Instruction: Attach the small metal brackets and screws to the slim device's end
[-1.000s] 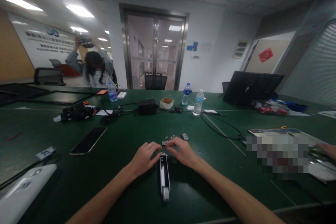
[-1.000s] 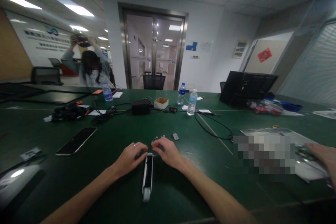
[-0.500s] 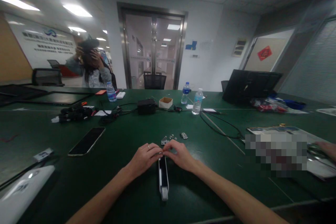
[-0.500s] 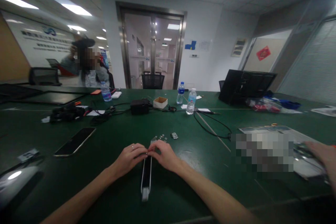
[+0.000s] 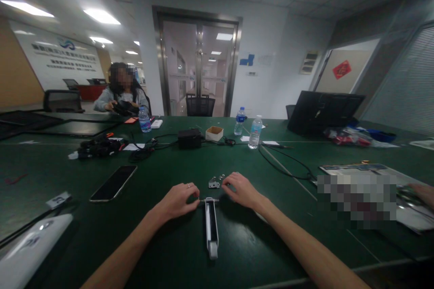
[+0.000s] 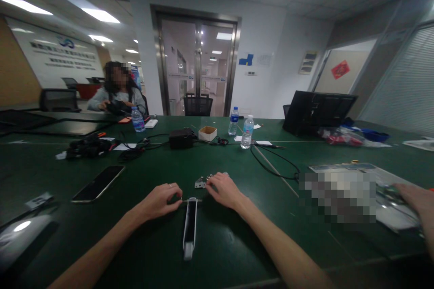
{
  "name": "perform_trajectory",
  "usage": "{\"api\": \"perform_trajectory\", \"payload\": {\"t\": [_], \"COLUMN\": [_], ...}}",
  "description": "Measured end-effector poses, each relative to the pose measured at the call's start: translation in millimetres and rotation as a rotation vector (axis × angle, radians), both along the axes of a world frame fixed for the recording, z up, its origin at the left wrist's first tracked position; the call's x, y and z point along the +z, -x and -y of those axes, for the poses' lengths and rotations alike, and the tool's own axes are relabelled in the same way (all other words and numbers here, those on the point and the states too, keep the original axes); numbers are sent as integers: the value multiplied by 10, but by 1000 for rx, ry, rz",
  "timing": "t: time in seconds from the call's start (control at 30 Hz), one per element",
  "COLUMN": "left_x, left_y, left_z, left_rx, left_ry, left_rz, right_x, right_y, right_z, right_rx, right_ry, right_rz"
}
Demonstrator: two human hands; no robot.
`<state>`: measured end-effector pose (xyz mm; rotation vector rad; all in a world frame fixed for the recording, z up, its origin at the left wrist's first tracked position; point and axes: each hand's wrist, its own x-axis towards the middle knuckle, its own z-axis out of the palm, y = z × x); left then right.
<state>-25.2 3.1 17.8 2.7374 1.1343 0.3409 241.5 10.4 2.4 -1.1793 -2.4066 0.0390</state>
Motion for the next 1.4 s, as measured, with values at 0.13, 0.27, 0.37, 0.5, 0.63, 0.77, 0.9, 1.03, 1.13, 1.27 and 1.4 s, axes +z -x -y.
{"api": "perform_trajectory", "payload": {"t": [0.13, 0.27, 0.37, 0.5, 0.63, 0.77, 0.9, 1.03, 1.13, 1.27, 1.4], "left_x": [23, 29, 24, 30, 58, 87, 76, 15, -21, -42, -65], "left_y": [-6, -13, -15, -21, -34, -42, -39, -32, -31, -40, -55], "left_z": [9, 25, 32, 35, 42, 56, 60, 41, 28, 23, 19], "left_rx": [4, -2, -3, 0, 0, 10, 15, -11, -23, -11, -13], "left_ry": [52, 69, 77, 92, 112, 119, 145, 129, 124, 132, 127], "left_rz": [-6, -16, -20, -31, -51, -62, -66, -32, -25, -22, -20], "right_x": [-58, -100, -116, -125, -127, -110, -97, -100, -103, -114, -147], "right_y": [-77, -138, -158, -143, -125, -122, -125, -131, -134, -130, -130], "right_z": [-75, -118, -133, -128, -123, -129, -128, -122, -128, -145, -161], "right_rx": [-223, -351, -348, -313, -291, -308, -321, -315, -310, -310, -322], "right_ry": [15, 58, 91, 112, 121, 136, 124, 103, 112, 121, 99], "right_rz": [135, 228, 243, 245, 250, 248, 232, 215, 218, 218, 239]}}
